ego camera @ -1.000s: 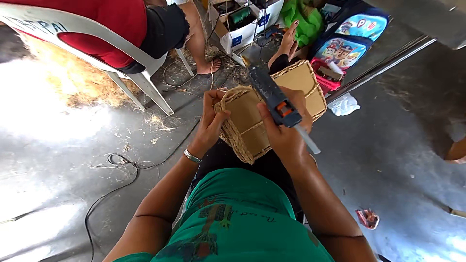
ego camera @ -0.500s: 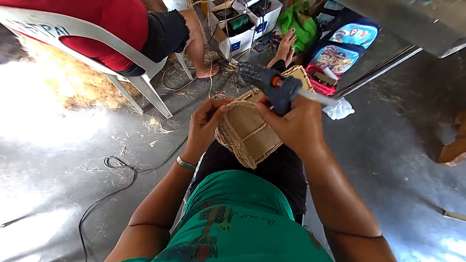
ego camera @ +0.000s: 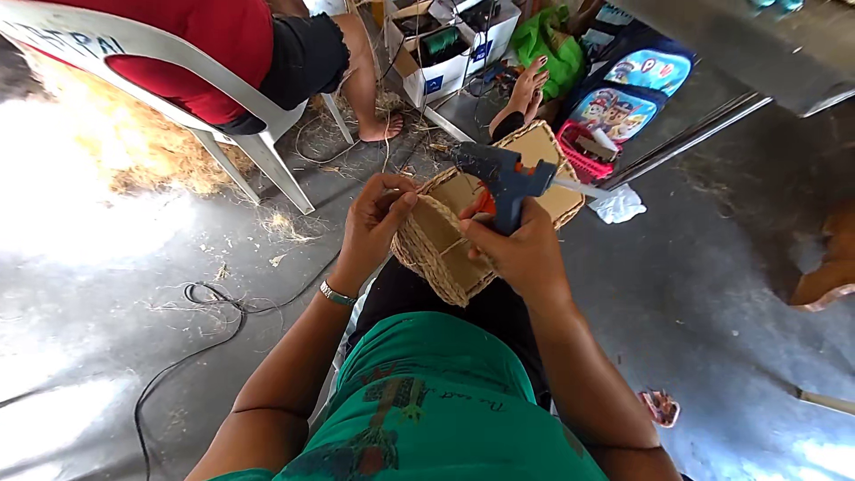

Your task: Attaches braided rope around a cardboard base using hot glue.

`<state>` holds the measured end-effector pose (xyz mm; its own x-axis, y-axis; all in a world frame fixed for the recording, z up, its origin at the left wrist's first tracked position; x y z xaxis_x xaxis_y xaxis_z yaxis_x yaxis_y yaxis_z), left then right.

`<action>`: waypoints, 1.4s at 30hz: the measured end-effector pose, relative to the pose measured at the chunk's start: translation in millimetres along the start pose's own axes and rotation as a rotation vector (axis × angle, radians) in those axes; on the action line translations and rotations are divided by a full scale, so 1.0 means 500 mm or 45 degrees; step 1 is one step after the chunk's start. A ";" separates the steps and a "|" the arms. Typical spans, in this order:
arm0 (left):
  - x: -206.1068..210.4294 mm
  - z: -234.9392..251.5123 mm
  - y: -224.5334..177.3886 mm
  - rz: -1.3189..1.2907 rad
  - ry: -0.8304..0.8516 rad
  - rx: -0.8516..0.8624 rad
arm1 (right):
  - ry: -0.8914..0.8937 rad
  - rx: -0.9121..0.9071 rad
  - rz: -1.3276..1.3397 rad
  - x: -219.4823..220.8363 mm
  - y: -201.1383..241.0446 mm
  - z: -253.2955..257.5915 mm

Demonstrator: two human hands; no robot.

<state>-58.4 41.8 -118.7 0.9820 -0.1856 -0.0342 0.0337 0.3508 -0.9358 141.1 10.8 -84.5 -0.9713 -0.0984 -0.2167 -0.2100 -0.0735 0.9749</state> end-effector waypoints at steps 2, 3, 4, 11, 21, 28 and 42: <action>-0.013 0.012 0.011 0.000 0.009 0.061 | -0.012 0.025 0.066 0.008 -0.016 -0.001; -0.018 0.018 0.015 0.035 0.021 0.078 | -0.020 0.036 0.094 0.012 -0.023 -0.001; -0.022 0.021 0.016 0.088 0.024 0.078 | -0.027 0.042 0.117 0.015 -0.028 -0.002; -0.014 0.018 0.005 0.051 0.005 0.081 | -0.036 0.058 0.235 0.026 -0.047 -0.010; 0.013 -0.027 -0.016 -0.006 0.069 0.057 | -0.100 0.023 0.242 0.008 -0.063 -0.041; 0.040 -0.048 -0.040 0.147 0.088 0.148 | 0.044 -0.118 0.075 -0.011 -0.047 -0.090; 0.074 -0.078 -0.068 0.219 0.111 0.283 | 0.284 -0.225 -0.569 -0.094 0.001 -0.095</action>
<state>-30.6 -12.8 -102.0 0.9575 -0.1805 -0.2248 -0.0829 0.5744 -0.8144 191.9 -31.5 -76.3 -0.7398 -0.2268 -0.6335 -0.5574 -0.3208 0.7658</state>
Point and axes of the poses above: each hand's wrist, its own z-axis towards the middle knuckle, its own x-axis out of the palm, y = z × x, the point moved 9 cm from there along z, towards the middle knuckle, and after that the axes turned 3 degrees about y, right-handed, at the moved point
